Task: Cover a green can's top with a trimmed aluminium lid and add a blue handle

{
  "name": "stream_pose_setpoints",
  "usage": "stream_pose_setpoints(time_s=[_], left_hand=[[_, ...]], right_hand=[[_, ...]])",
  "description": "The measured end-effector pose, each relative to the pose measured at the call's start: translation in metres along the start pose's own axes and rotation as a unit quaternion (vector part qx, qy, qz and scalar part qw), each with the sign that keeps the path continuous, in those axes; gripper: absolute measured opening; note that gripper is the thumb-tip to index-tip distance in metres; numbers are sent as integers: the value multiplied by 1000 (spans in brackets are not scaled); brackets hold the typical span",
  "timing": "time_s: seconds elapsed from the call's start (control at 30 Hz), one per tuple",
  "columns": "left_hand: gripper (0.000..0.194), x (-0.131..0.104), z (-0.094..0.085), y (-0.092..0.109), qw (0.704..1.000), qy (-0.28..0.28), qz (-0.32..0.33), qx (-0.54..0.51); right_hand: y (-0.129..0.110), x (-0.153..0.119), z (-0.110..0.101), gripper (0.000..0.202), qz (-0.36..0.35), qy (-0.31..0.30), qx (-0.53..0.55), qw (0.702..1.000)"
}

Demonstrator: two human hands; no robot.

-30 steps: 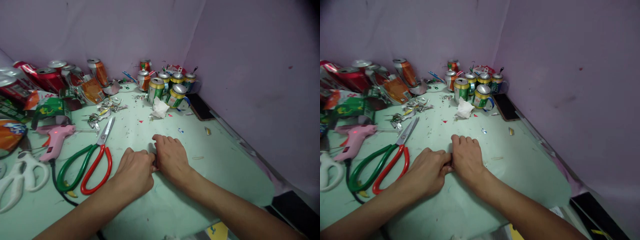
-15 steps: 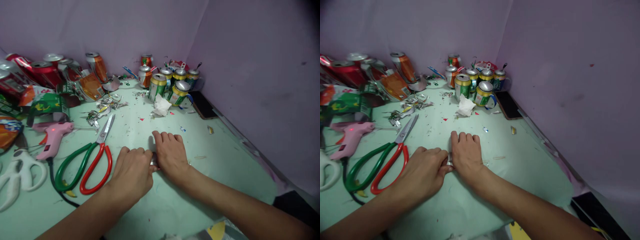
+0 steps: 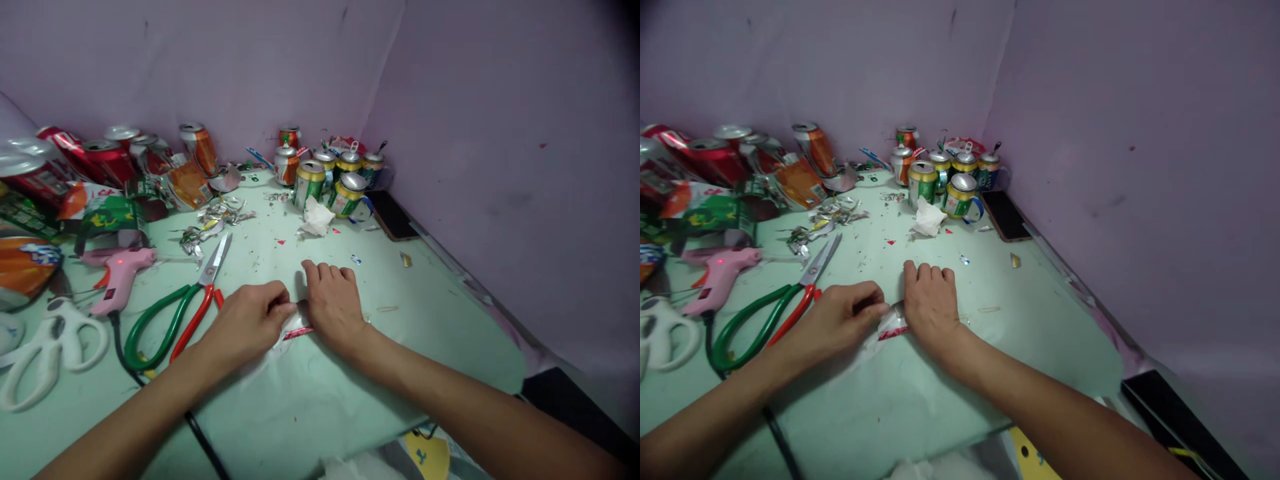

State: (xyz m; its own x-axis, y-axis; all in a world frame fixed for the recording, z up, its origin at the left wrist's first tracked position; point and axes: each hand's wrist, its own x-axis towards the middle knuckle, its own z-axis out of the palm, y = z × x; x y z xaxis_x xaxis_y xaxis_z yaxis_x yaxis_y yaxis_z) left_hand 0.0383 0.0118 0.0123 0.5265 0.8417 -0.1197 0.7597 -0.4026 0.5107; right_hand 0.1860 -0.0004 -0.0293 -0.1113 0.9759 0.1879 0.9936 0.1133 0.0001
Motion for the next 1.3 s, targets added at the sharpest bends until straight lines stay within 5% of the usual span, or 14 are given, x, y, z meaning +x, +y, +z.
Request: stream_pose_setpoints(time_s=[0.17,0.4,0.57,0.67,0.77,0.83,1.0,1.13,1.3], left_hand=[[19,-5,6,2,988,-18,136,-76],[34,-9,32,13,979,-22,163,119],[27,-14,31,28,929,-56,232,282],[22,-14,31,32,917,-68,245,308],[22,-14,33,32,916,-62,243,315],[23,-15,34,30,917,-52,242,313],[24,-16,34,27,907,-34,262,329],[26,-15,33,28,907,-44,263,325],[34,-14,30,19,934,-56,244,257]], right_hand=[[0,-1,0,36,13,10,7,1000],[-1,-1,0,36,27,4,14,1000],[3,4,0,33,44,9,37,998],[25,9,-9,30,95,65,98,989],[55,2,-20,29,149,182,208,949],[68,-12,-24,25,132,203,280,929],[63,-50,-21,30,9,117,387,915],[46,-58,-18,33,-97,45,364,925],[39,-57,-9,28,-130,33,303,944]])
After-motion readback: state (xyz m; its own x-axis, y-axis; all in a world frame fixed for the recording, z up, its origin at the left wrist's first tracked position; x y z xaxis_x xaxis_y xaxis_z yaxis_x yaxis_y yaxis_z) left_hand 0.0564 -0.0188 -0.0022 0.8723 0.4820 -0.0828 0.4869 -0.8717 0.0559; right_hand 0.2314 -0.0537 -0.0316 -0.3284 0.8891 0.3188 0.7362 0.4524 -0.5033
